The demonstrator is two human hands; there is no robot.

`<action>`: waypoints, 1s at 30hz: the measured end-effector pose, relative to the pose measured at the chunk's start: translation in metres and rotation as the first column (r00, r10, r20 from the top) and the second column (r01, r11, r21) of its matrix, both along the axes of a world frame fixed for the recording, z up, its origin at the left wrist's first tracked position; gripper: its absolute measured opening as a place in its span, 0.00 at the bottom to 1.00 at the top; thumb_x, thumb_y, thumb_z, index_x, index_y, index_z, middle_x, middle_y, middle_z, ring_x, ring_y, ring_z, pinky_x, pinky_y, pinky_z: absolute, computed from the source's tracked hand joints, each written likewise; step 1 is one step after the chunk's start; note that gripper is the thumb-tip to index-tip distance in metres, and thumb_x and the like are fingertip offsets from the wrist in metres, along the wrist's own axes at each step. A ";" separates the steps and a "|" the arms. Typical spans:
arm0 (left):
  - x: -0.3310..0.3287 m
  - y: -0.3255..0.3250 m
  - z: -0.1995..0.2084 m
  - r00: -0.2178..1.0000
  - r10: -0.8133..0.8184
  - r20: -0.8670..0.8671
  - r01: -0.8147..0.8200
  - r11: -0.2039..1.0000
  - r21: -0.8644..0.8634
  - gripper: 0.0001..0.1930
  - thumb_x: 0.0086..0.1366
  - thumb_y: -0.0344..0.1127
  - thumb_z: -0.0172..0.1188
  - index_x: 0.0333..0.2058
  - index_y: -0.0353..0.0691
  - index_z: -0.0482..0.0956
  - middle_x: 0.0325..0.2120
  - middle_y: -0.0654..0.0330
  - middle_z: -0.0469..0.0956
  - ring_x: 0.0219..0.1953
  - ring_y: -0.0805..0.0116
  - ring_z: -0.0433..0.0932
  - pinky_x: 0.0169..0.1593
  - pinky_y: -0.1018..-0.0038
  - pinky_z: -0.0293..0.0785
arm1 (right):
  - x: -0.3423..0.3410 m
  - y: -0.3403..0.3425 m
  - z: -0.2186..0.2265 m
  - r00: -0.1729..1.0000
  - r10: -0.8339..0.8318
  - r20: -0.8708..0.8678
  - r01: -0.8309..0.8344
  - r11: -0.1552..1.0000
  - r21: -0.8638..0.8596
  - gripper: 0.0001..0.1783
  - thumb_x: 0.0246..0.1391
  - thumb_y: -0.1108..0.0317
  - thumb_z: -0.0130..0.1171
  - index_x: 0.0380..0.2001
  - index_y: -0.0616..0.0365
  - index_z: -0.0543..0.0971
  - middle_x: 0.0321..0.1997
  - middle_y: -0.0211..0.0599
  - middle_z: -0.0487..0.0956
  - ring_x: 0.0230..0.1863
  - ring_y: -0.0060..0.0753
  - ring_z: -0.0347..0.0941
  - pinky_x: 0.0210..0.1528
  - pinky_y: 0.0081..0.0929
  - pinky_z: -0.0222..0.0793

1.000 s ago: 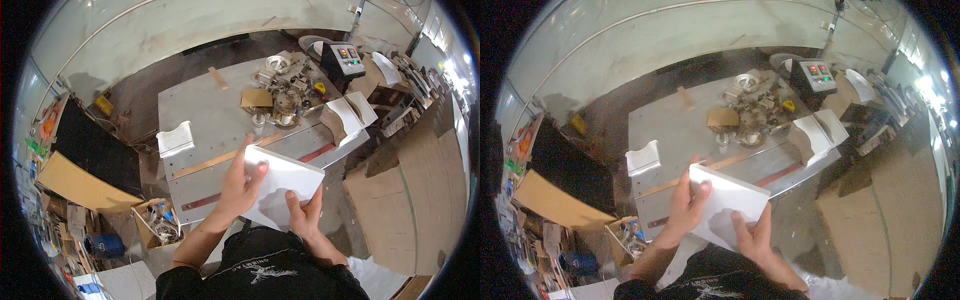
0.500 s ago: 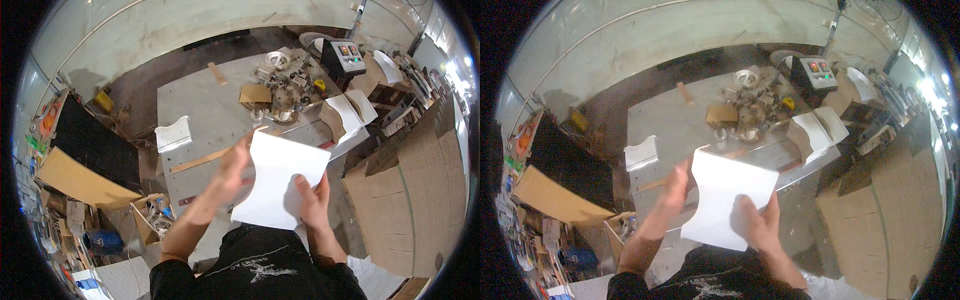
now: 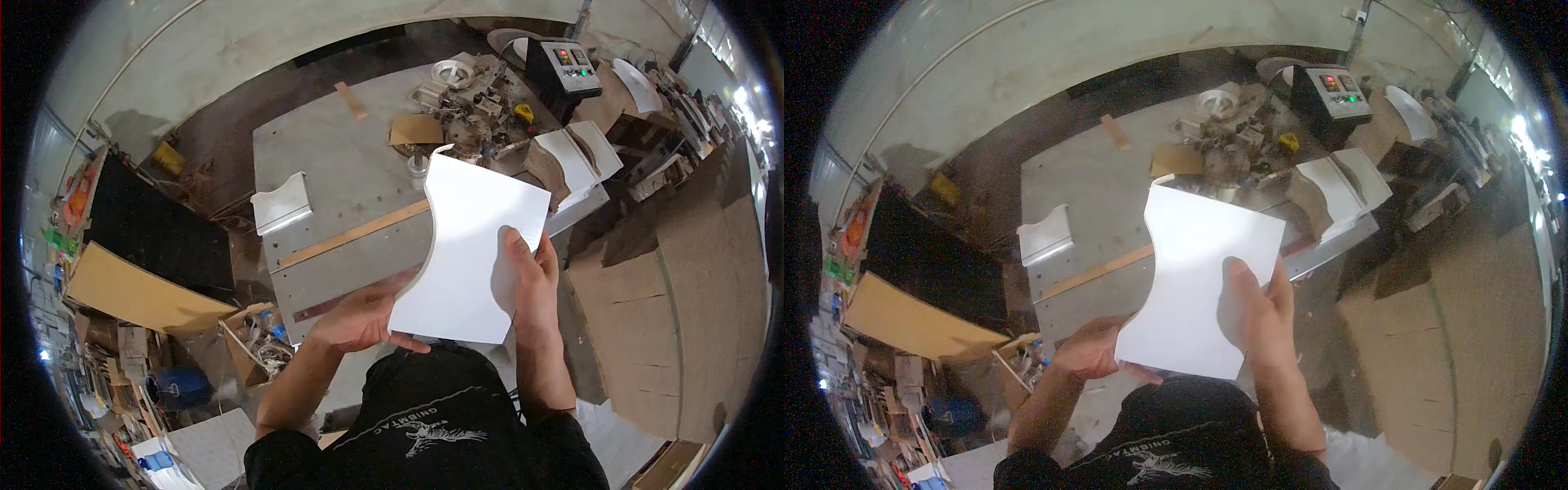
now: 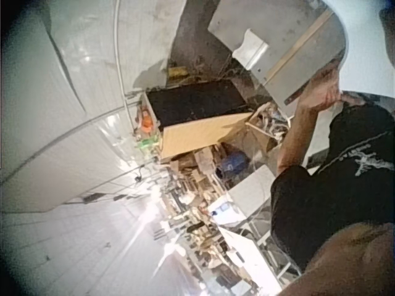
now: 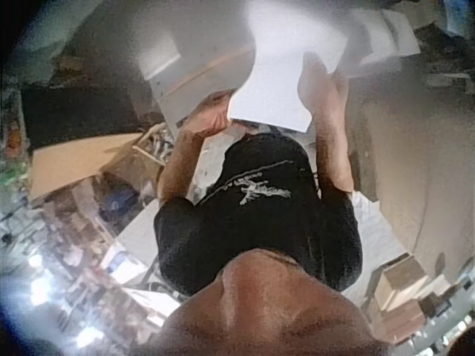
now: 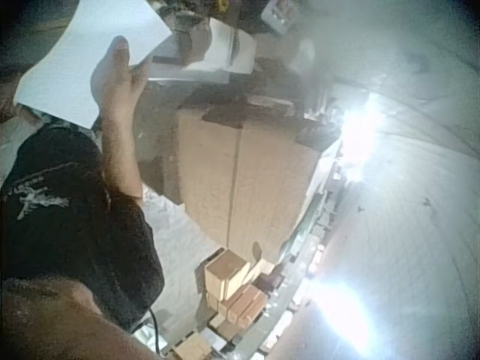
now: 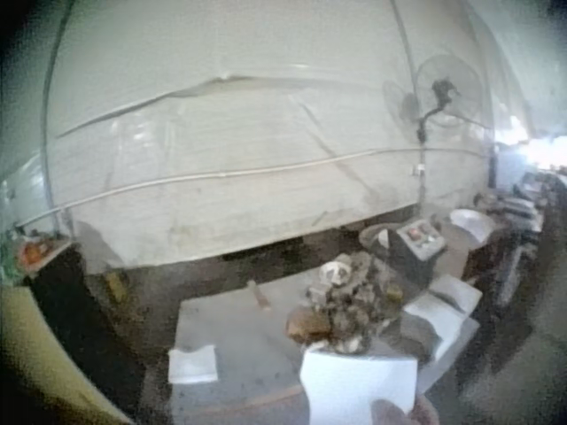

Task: The person carries panels and a stack of curved workpieces to a machine table, operates the machine controls, and feeds the curved pieces along the edge banding roller by hand.

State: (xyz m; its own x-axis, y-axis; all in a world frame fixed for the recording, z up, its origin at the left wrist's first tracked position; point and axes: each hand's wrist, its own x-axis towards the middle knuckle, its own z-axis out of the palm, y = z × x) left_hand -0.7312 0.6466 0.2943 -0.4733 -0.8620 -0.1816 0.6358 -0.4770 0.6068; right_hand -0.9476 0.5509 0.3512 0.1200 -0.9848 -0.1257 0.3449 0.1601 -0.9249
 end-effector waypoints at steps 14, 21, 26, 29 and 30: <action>-0.018 -0.009 0.027 0.876 0.051 0.479 0.035 0.985 -0.168 0.27 0.67 0.51 0.60 0.51 0.31 0.77 0.37 0.59 0.80 0.29 0.83 0.73 0.27 0.84 0.66 | -0.024 0.016 0.007 0.972 0.235 -0.029 -0.236 0.969 -0.077 0.22 0.63 0.70 0.56 0.57 0.63 0.64 0.40 0.30 0.75 0.35 0.15 0.71 0.35 0.14 0.67; -0.043 -0.010 0.018 0.837 0.222 0.501 -0.156 0.973 -0.171 0.31 0.67 0.56 0.57 0.51 0.29 0.75 0.42 0.56 0.81 0.42 0.74 0.78 0.44 0.75 0.75 | -0.037 0.018 0.004 0.972 0.224 -0.069 -0.234 0.951 -0.201 0.24 0.61 0.72 0.57 0.58 0.64 0.62 0.41 0.32 0.75 0.38 0.17 0.71 0.39 0.18 0.70; -0.055 -0.019 0.017 0.881 0.226 0.416 -0.195 0.974 -0.118 0.34 0.69 0.61 0.51 0.55 0.30 0.72 0.46 0.55 0.79 0.47 0.70 0.78 0.49 0.72 0.74 | -0.039 0.019 0.001 0.972 0.156 -0.174 -0.201 0.938 -0.283 0.25 0.61 0.73 0.58 0.58 0.65 0.62 0.42 0.34 0.76 0.40 0.20 0.72 0.42 0.20 0.71; -0.055 -0.027 0.021 0.847 0.271 0.458 -0.252 0.962 -0.104 0.38 0.69 0.64 0.46 0.59 0.31 0.67 0.52 0.53 0.75 0.53 0.65 0.75 0.55 0.68 0.72 | -0.037 0.019 -0.002 0.970 0.100 -0.224 -0.180 0.911 -0.370 0.25 0.61 0.74 0.57 0.58 0.65 0.61 0.45 0.36 0.76 0.43 0.23 0.73 0.45 0.23 0.71; -0.054 -0.028 0.022 0.819 0.280 0.500 -0.255 0.960 -0.118 0.39 0.69 0.65 0.44 0.62 0.32 0.64 0.56 0.52 0.72 0.56 0.63 0.72 0.58 0.66 0.70 | -0.037 0.020 -0.003 0.974 0.168 -0.154 -0.207 0.935 -0.289 0.25 0.61 0.74 0.57 0.58 0.65 0.61 0.46 0.37 0.75 0.45 0.24 0.73 0.47 0.24 0.70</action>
State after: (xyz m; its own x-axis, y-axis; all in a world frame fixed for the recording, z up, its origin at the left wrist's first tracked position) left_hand -0.7851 0.6184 0.3168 -0.0745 -0.9539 -0.2906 0.3315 -0.2985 0.8950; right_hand -0.9848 0.5713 0.3481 0.3090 -0.9396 0.1470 0.2145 -0.0817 -0.9733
